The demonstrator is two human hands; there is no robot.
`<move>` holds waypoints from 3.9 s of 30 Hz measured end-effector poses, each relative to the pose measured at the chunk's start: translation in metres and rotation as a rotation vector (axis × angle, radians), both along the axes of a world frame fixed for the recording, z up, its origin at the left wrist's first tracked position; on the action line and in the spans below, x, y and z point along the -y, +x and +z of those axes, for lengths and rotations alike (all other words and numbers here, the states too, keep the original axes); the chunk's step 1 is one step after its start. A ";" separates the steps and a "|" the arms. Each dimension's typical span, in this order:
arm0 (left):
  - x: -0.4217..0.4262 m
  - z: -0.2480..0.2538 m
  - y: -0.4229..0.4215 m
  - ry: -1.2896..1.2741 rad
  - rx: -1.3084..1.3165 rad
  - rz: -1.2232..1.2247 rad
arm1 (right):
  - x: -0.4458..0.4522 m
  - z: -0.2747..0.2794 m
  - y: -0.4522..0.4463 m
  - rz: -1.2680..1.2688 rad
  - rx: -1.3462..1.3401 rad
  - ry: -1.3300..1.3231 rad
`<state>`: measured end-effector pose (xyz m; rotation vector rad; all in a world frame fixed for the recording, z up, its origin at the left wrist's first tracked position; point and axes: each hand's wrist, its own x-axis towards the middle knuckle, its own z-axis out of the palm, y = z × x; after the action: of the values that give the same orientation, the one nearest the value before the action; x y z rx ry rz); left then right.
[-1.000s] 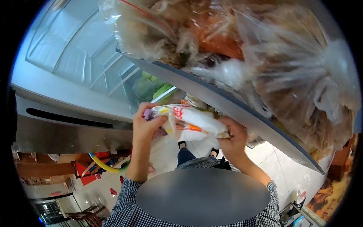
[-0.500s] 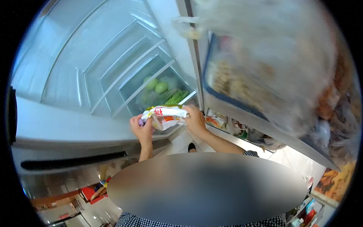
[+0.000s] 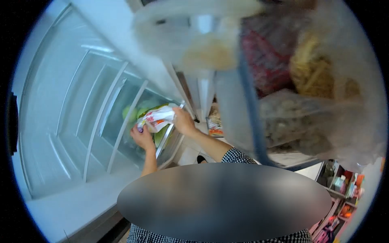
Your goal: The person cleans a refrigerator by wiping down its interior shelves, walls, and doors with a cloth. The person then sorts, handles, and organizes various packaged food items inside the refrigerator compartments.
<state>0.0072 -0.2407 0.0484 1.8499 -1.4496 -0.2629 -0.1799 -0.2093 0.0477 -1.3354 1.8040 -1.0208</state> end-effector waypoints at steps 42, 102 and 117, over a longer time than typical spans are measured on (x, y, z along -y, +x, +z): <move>-0.234 0.071 -0.330 -0.040 -0.187 -1.092 | -0.301 0.112 -0.319 -0.353 -0.556 -0.182; -0.267 0.214 -0.239 0.388 -1.842 -0.410 | -0.249 0.231 -0.213 0.276 0.641 -0.292; -0.288 0.222 -0.212 0.156 -1.318 -0.666 | -0.255 0.247 -0.195 0.313 0.681 -0.109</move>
<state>-0.2050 0.0471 0.2706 0.7770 -0.9598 -1.5834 -0.3749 0.0459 0.2949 -1.0982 1.0150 -1.2175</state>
